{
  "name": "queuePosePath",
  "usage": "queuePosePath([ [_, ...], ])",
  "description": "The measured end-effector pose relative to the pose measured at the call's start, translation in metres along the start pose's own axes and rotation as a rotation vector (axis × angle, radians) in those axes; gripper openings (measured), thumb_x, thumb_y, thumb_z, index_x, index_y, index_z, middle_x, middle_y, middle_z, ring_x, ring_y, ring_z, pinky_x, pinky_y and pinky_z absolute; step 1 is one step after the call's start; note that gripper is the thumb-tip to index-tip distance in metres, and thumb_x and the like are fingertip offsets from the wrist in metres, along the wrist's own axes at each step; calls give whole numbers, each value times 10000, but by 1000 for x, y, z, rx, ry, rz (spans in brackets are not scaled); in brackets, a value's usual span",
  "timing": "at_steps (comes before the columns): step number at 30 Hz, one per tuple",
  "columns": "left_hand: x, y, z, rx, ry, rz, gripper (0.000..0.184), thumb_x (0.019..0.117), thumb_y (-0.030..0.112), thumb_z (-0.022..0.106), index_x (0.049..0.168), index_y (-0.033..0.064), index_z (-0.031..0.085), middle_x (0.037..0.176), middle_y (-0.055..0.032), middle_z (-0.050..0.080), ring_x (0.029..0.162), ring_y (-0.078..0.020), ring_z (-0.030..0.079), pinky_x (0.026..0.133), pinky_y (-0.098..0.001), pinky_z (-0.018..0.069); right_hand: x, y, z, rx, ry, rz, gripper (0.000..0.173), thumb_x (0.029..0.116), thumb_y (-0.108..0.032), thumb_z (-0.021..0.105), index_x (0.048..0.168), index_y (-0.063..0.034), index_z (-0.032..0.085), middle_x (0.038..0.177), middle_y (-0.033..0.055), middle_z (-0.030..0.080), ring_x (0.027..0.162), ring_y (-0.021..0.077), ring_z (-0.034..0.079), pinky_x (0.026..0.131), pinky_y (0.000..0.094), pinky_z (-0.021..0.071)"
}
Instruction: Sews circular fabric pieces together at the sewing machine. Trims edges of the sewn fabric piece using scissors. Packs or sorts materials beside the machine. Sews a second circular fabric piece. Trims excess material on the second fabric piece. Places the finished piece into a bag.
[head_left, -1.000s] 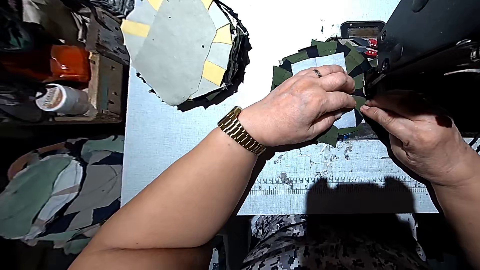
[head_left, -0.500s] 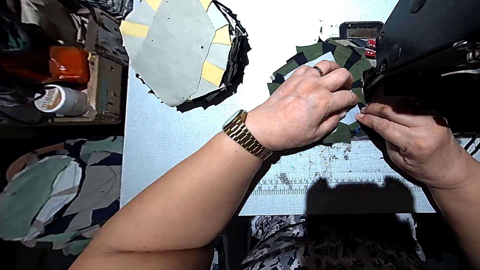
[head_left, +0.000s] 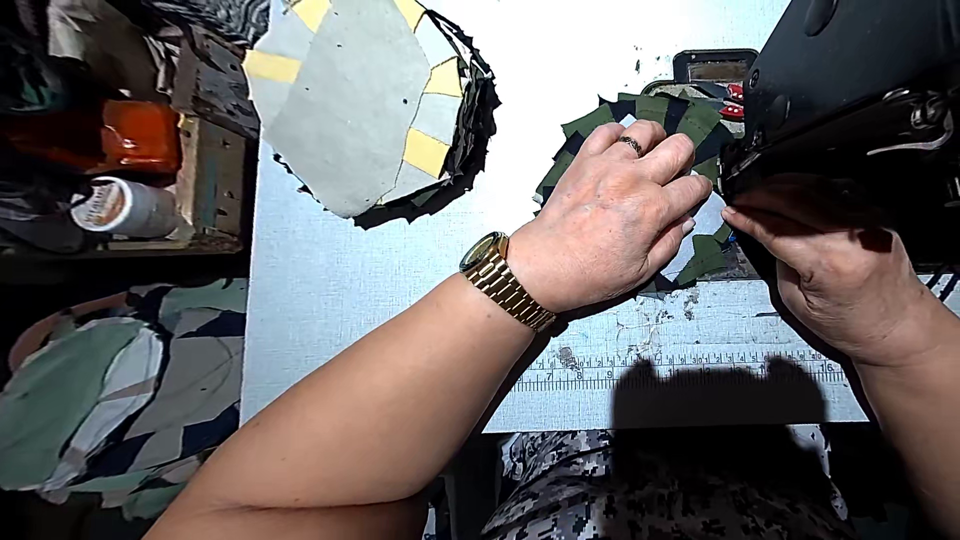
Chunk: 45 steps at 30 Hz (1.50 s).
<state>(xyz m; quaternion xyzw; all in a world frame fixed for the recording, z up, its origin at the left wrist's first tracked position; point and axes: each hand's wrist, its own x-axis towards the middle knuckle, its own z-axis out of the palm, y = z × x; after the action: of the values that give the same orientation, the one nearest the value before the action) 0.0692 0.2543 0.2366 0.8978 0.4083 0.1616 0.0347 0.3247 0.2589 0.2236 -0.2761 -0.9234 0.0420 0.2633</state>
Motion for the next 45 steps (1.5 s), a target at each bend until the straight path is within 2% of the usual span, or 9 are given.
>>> queuePosePath([
  [4,-2,0,1,-9,32,-11,433,1053,358,408,1349,191,676,1358,-91,623,1389,-324,483,1212,-687,115,0,-1,0,-9,67,-33,276,1010,35,514,1183,27,728,1222,209,690,1190,321,649,1028,418,515],
  [6,-3,0,0,-34,91,14,425,1050,347,431,1359,183,673,1391,-91,618,1426,-339,454,1205,-715,79,-1,-1,1,1,93,-53,297,1006,51,506,1201,21,728,1228,209,693,1188,305,654,1026,391,519],
  [12,-2,-8,2,-128,12,89,377,1063,292,441,1283,139,705,1370,-107,622,1385,-319,491,1170,-528,354,-3,0,3,30,-12,-40,328,999,48,488,1212,-2,732,1223,193,705,1204,315,647,1065,423,489],
  [15,-1,-8,2,-101,-1,72,386,1058,311,443,1297,140,694,1358,-115,621,1357,-323,505,1104,-497,414,-1,0,3,30,-2,-23,313,1002,50,493,1193,7,737,1216,194,704,1202,325,643,1059,424,491],
  [23,0,-2,1,-44,-24,13,429,1051,346,399,1323,158,673,1338,-109,612,1308,-326,506,1006,-498,424,2,-1,1,-15,3,7,263,1027,4,514,1174,26,731,1222,186,701,1210,314,643,1061,428,490],
  [31,0,-3,2,-20,-4,8,441,1054,344,384,1341,179,676,1320,-110,624,1311,-321,512,1101,-520,356,4,0,-1,-45,-34,55,322,1001,53,471,1193,11,727,1243,179,692,1241,320,623,1090,447,465],
  [38,-2,-8,4,-60,16,-12,441,1062,370,396,1384,215,653,1440,-98,572,1436,-338,433,1202,-722,76,1,0,2,-17,50,-44,297,1014,35,495,1203,25,724,1218,208,696,1191,329,649,1042,428,505],
  [40,-3,-9,2,-100,24,29,408,1061,336,426,1350,185,671,1445,-99,574,1444,-328,434,1210,-710,107,0,0,3,5,3,-27,313,1014,30,486,1216,11,725,1227,203,693,1210,332,635,1061,439,485],
  [45,-3,-15,1,-184,7,99,374,1058,285,455,1293,128,700,1365,-103,616,1377,-288,497,1188,-532,333,2,0,3,10,-9,-18,301,1021,24,491,1208,14,727,1217,199,694,1201,332,638,1049,431,498],
])
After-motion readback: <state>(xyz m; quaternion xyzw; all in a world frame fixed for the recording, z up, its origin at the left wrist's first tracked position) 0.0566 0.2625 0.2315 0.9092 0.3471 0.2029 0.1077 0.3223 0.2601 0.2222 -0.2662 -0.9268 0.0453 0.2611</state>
